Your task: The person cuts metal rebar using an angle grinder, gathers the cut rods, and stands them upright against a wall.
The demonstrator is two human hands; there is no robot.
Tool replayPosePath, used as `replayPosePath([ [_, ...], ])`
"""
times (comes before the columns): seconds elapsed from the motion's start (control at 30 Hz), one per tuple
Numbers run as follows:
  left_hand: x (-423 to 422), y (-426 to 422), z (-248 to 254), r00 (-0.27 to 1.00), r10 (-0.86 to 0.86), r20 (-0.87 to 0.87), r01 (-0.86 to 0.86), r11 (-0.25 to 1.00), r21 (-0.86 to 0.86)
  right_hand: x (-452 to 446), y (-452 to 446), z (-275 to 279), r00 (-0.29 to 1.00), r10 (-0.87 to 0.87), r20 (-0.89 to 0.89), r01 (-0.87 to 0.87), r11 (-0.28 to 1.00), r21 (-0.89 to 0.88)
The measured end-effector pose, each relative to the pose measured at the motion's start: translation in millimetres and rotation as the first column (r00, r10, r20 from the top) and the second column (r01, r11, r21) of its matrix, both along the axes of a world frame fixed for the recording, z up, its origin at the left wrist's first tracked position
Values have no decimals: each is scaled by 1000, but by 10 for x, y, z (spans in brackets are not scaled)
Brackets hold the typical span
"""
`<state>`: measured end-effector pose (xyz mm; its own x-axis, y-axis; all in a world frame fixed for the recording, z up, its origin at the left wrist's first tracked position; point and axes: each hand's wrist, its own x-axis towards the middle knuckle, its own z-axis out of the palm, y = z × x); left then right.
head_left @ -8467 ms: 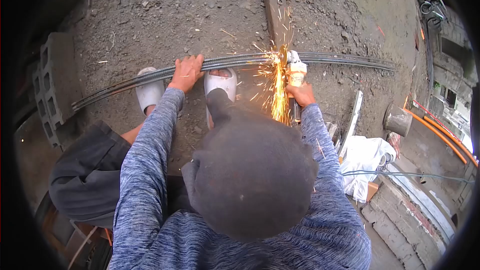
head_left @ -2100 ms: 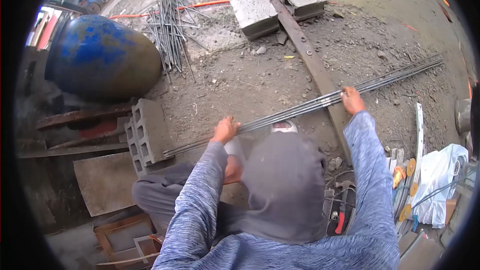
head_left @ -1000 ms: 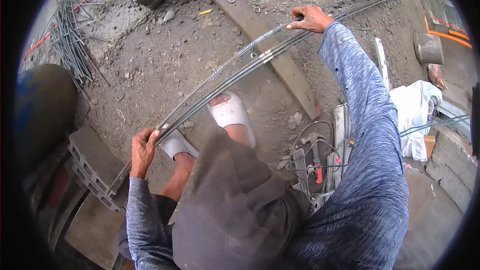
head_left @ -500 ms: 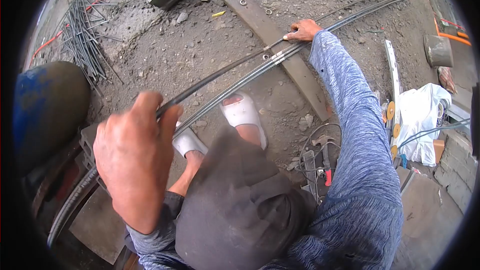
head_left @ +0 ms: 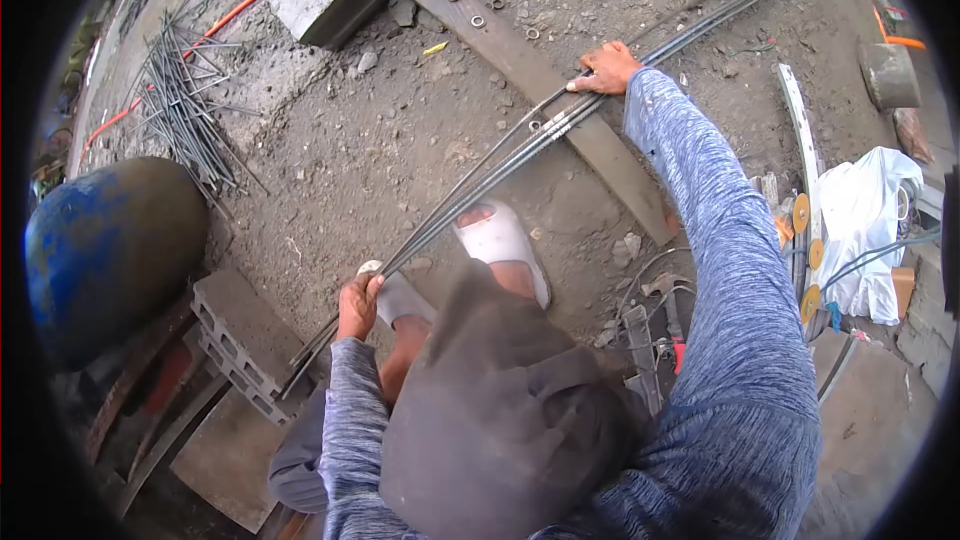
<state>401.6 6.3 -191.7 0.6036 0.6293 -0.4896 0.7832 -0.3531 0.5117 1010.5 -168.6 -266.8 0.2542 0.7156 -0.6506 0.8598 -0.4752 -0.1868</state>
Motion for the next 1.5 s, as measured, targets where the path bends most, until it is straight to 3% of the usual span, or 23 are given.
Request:
replayPosePath([
  [0.1, 69, 16, 378, 979, -7, -203, 14, 999, 31, 5, 35, -15, 1000, -21, 10, 21, 1000, -4],
  [0.13, 130, 59, 583, 983, 19, -183, -28, 998, -49, 0, -41, -176, 994, -9, 111, -10, 986, 165],
  [0.23, 374, 231, 1194, 992, -12, -127, -12, 982, -189, -95, 42, -60, 983, 21, 183, -41, 994, 106],
  [0.27, 594, 285, 1433, 981, -28, -191, -7, 984, -181, -150, 46, 24, 960, 23, 280, -55, 993, 107],
  [0.3, 758, 286, 1711, 968, -39, -250, -6, 984, -178, -123, 61, 81, 985, 16, 170, -24, 999, 48],
  [0.37, 1135, 226, 2145, 949, -95, -299, 91, 995, -29, -105, 65, 47, 986, 32, 166, -35, 999, 21],
  [0.43, 1407, 49, 2462, 896, -236, -377, 375, 856, 355, -77, -17, -69, 995, -36, 94, 25, 992, 124],
  [0.5, 1606, -178, 2629, 903, -224, -367, 396, 766, 506, -73, -26, -13, 999, -36, 35, 33, 994, 100],
  [0.53, 1670, -223, 2663, 907, -214, -362, 399, 711, 579, -52, -7, -3, 999, -35, 4, 34, 995, 92],
  [0.63, 1544, -292, 2549, 907, -175, -383, 366, 779, 510, -47, -41, -103, 998, -59, 12, 57, 988, 143],
  [0.67, 1436, -229, 2445, 909, -175, -378, 347, 820, 455, -42, -53, -147, 998, -60, 34, 53, 984, 173],
  [0.73, 998, 20, 1964, 927, -182, -327, 288, 905, 314, -51, 14, -138, 989, -6, 149, 1, 999, 33],
  [0.8, 683, 231, 1419, 919, -36, -392, 41, 999, 7, -46, 18, -188, 985, -24, 171, 12, 997, 73],
  [0.87, 349, 268, 843, 943, -5, -332, -27, 995, -93, 3, -54, -461, 981, -19, 193, -29, 969, 244],
  [0.93, 180, 236, 501, 972, -87, -216, 84, 996, -22, 30, -81, -421, 991, -47, 125, 4, 946, 325],
  [0.97, 136, 194, 372, 961, -110, -252, 124, 991, 41, 49, -88, -366, 995, -91, 51, 74, 962, 264],
  [1.0, 141, 165, 418, 971, -90, -221, 109, 991, 78, 37, -51, -289, 994, -104, 42, 90, 962, 257],
  [1.1, 422, 177, 1075, 966, -131, -223, 118, 991, -70, -31, -69, -201, 990, -140, 15, 130, 953, 272],
  [1.2, 444, 216, 1188, 976, -182, -121, 170, 981, -96, 23, -192, -438, 988, -152, 9, 133, 891, 434],
  [1.23, 437, 268, 1245, 974, -199, -106, 190, 978, -88, -4, -155, -444, 987, -157, -11, 148, 899, 411],
  [1.3, 784, 265, 1780, 945, -206, -256, 215, 977, 8, 53, -163, -405, 987, -157, -27, 155, 908, 390],
  [1.43, 1408, 253, 2547, 890, -255, -378, 333, 929, 159, 50, -128, -335, 978, -208, -21, 204, 927, 314],
  [1.5, 1606, 331, 2637, 876, -352, -329, 449, 845, 291, 43, -129, -355, 969, -246, 3, 235, 925, 297],
])
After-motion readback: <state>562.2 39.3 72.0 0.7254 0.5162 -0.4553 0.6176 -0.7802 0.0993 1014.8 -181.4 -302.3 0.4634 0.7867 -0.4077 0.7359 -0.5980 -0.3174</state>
